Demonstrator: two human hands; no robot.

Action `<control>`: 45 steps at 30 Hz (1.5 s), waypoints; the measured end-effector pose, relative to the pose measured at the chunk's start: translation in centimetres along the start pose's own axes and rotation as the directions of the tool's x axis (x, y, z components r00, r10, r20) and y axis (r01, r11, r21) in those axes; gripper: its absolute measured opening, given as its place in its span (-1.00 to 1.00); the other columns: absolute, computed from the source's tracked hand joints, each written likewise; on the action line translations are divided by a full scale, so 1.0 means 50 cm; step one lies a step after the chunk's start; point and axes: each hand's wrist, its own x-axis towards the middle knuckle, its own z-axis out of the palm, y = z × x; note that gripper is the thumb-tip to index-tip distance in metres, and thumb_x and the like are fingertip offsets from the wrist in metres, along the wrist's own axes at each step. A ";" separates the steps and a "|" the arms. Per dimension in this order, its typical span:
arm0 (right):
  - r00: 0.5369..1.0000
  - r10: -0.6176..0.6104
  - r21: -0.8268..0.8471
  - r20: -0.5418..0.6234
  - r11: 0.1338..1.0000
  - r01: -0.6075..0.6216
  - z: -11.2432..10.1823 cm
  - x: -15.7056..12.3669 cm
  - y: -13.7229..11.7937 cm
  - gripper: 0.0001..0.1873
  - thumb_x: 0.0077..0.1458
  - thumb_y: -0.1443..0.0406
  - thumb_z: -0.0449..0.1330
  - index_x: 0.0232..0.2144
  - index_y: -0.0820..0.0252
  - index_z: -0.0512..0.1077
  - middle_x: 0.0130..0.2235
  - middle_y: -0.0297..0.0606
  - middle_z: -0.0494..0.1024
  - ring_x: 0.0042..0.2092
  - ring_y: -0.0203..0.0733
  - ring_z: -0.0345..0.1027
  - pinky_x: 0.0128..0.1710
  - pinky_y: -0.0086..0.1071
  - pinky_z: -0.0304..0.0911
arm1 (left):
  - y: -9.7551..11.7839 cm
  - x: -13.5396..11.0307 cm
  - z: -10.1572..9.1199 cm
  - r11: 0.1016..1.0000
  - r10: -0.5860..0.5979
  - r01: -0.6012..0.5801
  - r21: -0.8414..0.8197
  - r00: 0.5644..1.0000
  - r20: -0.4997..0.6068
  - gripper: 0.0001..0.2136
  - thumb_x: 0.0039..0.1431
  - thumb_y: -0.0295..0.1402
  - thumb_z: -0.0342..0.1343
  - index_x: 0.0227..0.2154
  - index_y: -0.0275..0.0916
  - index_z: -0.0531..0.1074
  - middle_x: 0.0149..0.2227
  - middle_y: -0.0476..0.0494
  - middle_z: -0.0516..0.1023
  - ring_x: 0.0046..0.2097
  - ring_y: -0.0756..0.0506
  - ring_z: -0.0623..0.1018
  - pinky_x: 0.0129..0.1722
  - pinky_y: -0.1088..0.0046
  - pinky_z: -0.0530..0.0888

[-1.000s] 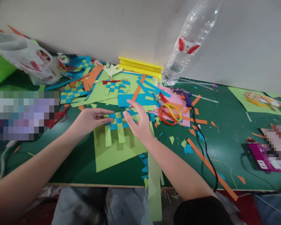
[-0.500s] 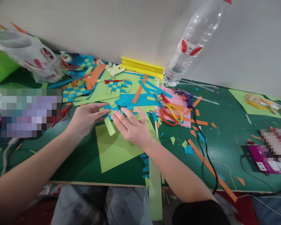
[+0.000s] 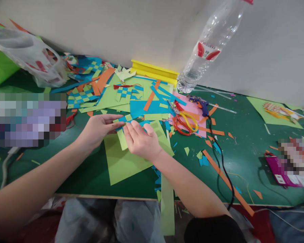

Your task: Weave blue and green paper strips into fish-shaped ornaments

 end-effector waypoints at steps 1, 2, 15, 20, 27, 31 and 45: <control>1.000 -0.002 0.000 0.000 1.000 0.002 -0.002 0.001 -0.001 -0.68 0.32 0.27 -0.01 -0.06 0.03 0.52 0.02 -0.29 0.56 0.10 -0.01 0.41 -0.10 -0.08 0.38 | 0.000 0.000 0.000 1.000 -0.002 0.002 0.002 1.000 -0.003 -0.49 -0.21 -0.13 0.42 -0.15 -0.25 0.58 -0.34 -0.15 0.65 -0.29 -0.11 0.61 -0.30 0.39 0.57; 1.000 -0.008 -0.009 0.001 1.000 0.008 -0.004 0.002 -0.001 -0.68 0.32 0.28 -0.01 -0.08 0.04 0.52 0.02 -0.29 0.56 0.09 -0.02 0.42 -0.11 -0.09 0.38 | 0.000 0.000 0.000 1.000 -0.004 0.004 0.005 1.000 -0.003 -0.50 -0.21 -0.14 0.42 -0.15 -0.25 0.58 -0.35 -0.15 0.65 -0.29 -0.11 0.61 -0.30 0.39 0.57; 0.998 -0.055 -0.007 -0.026 0.998 0.055 -0.002 0.000 0.001 -0.69 0.31 0.31 0.01 -0.10 0.01 0.55 -0.03 -0.31 0.59 0.04 -0.03 0.45 -0.11 -0.07 0.34 | -0.005 0.004 -0.002 0.999 0.021 -0.021 0.025 1.000 -0.020 -0.53 -0.22 -0.20 0.43 -0.17 -0.23 0.59 -0.42 -0.08 0.60 -0.41 -0.04 0.56 -0.35 0.39 0.57; 0.985 -0.142 -0.136 -0.097 0.982 0.128 0.003 -0.004 0.009 -0.71 0.30 0.32 0.03 -0.10 -0.02 0.53 -0.03 -0.35 0.60 0.01 -0.10 0.45 -0.14 -0.14 0.23 | 0.001 0.002 -0.003 0.999 0.029 -0.028 0.041 0.999 -0.023 -0.54 -0.21 -0.20 0.43 -0.18 -0.24 0.60 -0.48 -0.04 0.57 -0.43 -0.03 0.54 -0.35 0.39 0.57; 0.907 -0.361 -0.445 -0.216 0.863 0.238 0.012 -0.012 0.014 -0.74 0.28 0.38 0.06 -0.27 0.01 0.53 -0.24 -0.43 0.65 -0.09 -0.20 0.46 -0.20 -0.20 0.11 | 0.000 0.002 -0.005 0.998 0.051 -0.050 0.037 0.998 -0.021 -0.49 -0.24 -0.15 0.43 -0.17 -0.26 0.58 -0.40 -0.10 0.62 -0.39 -0.06 0.57 -0.32 0.36 0.57; 0.919 -0.347 -0.424 -0.185 0.872 0.244 0.012 -0.012 0.012 -0.74 0.28 0.38 0.05 -0.29 0.04 0.53 -0.25 -0.40 0.65 -0.11 -0.19 0.46 -0.22 -0.19 0.11 | -0.005 0.003 -0.006 0.995 0.088 -0.087 0.051 0.996 -0.017 -0.49 -0.22 -0.14 0.43 -0.16 -0.27 0.58 -0.39 -0.11 0.63 -0.37 -0.07 0.57 -0.32 0.38 0.58; 0.937 -0.183 -0.219 -0.298 0.968 0.120 0.005 -0.012 0.069 -0.64 0.24 0.32 0.13 0.04 -0.22 0.41 0.02 -0.50 0.56 0.05 -0.10 0.41 0.22 0.03 -0.06 | 0.007 0.005 -0.021 0.996 0.066 -0.062 0.061 0.995 -0.072 -0.49 -0.21 -0.09 0.41 -0.15 -0.21 0.59 -0.38 -0.09 0.62 -0.33 -0.07 0.58 -0.34 0.46 0.56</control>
